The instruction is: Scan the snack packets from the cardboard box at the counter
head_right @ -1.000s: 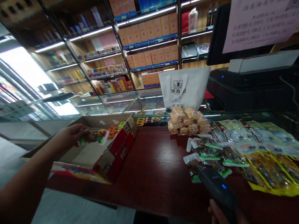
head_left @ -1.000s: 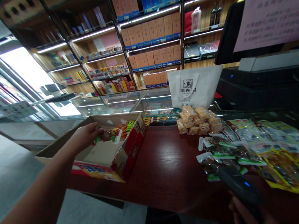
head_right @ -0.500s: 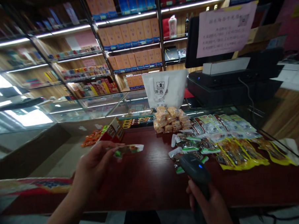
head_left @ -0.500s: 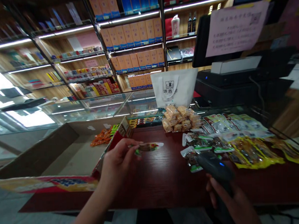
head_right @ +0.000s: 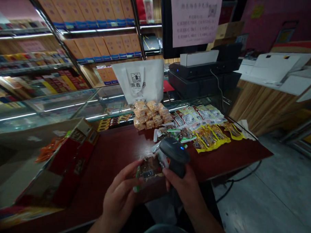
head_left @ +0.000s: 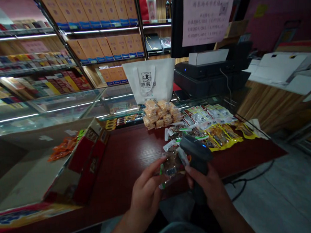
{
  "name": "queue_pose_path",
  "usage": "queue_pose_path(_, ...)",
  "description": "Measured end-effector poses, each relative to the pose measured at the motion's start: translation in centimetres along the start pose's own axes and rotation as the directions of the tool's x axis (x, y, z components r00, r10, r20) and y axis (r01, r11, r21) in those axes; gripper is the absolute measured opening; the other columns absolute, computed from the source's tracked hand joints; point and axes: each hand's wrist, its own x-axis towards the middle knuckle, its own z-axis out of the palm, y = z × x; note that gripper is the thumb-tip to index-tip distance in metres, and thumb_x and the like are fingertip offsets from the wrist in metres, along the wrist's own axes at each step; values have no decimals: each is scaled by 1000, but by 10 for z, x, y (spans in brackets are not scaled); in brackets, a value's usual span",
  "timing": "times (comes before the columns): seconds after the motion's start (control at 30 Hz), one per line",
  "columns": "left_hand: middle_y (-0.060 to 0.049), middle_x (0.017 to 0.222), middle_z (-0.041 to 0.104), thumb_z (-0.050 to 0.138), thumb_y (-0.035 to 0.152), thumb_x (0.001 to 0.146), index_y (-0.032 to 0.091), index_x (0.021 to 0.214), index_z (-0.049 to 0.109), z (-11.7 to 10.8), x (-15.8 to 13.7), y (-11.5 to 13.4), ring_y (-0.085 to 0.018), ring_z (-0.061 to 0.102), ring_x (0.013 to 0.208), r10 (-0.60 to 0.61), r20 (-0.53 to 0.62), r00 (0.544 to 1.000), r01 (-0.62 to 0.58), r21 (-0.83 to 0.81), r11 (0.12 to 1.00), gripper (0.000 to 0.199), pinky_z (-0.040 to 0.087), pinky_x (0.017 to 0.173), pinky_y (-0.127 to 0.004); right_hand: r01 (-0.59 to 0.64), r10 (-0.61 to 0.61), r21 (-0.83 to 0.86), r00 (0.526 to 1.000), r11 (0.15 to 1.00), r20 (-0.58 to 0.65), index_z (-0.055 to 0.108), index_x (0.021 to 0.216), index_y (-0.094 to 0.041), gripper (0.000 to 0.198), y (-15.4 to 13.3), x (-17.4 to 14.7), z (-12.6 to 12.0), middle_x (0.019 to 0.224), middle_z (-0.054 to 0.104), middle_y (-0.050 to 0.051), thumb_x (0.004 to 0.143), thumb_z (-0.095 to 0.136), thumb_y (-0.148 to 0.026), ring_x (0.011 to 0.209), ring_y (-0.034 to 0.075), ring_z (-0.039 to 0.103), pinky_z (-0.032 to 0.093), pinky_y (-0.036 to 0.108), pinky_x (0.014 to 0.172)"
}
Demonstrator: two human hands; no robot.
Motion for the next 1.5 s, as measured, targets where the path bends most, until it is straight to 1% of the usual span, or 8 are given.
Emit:
queue_pose_path(0.1, -6, 150, 50, 72, 22, 79, 31, 110, 71, 9, 2, 5, -31, 57, 127, -228, -47, 973, 204, -298, 933, 32, 51, 101, -44, -11, 11, 15, 1000, 1000, -17, 62, 75, -19, 38, 2, 2, -1, 41, 58, -6, 67, 86, -46, 40, 10, 50, 41, 21, 45)
queue_pose_path(0.37, -14, 111, 75, 76, 38, 79, 17, 117, 66, 0, 21, -3, -26, 72, 99, -656, 331, 678, 615, -744, 260, 45, 59, 83, -35, 45, -45, -4, 999, 999, -16, 66, 94, -17, 45, 2, 4, -3, 45, 61, -6, 66, 86, -46, 39, 12, 51, 43, 23, 44)
queue_pose_path(0.77, 4, 51, 56, 89, 39, 61, 11, 73, 70, 8, 19, -23, -1, 38, 38, -489, 723, 488, 873, -401, 278, 36, 24, 37, -13, 166, -147, -293, 985, 942, 85, 74, 87, -18, 27, 1, 6, -12, 67, 72, 0, 67, 82, -34, 57, 17, 62, 52, 27, 56)
queue_pose_path(0.9, 0, 54, 63, 87, 42, 63, 12, 76, 69, 1, 25, -20, -6, 52, 41, -487, 760, 430, 892, -273, 361, 37, 34, 38, -13, 157, -117, -263, 980, 952, 163, 73, 84, -18, 25, -1, 5, -10, 75, 74, 3, 67, 81, -34, 65, 20, 66, 54, 28, 59)
queue_pose_path(1.03, -5, 58, 70, 89, 41, 60, 11, 74, 70, -1, 35, -21, -11, 63, 49, -543, 658, 522, 850, -347, 397, 38, 51, 50, -18, 195, -163, -303, 978, 933, 128, 71, 78, -18, 21, -6, 9, -12, 67, 71, 1, 72, 79, -36, 59, 17, 62, 52, 26, 58)
queue_pose_path(1.17, -5, 65, 73, 94, 39, 50, 12, 74, 71, -1, 42, -31, -12, 68, 57, -701, 283, 654, 692, -598, 404, 43, 55, 57, -18, 186, -193, -248, 981, 951, -2, 68, 93, -18, 32, -7, 13, -22, 54, 63, -4, 79, 74, -47, 46, 13, 54, 46, 24, 49)
queue_pose_path(1.3, 0, 66, 72, 96, 34, 45, 13, 69, 66, 7, 38, -44, -13, 70, 62, -760, -19, 650, 489, -755, 437, 43, 57, 60, -19, 191, -194, -165, 981, 968, 2, 66, 101, -19, 37, -2, 9, -26, 56, 63, -3, 83, 70, -51, 47, 13, 53, 46, 23, 48)
queue_pose_path(1.5, -3, 74, 74, 93, 29, 51, 12, 76, 68, 25, 26, -54, -16, 74, 73, -773, -89, 628, 405, -811, 422, 39, 59, 70, -21, 183, -147, -193, 971, 964, 187, 66, 83, -16, 40, 12, -5, -9, 48, 56, -3, 88, 63, -56, 46, 12, 51, 42, 23, 49)
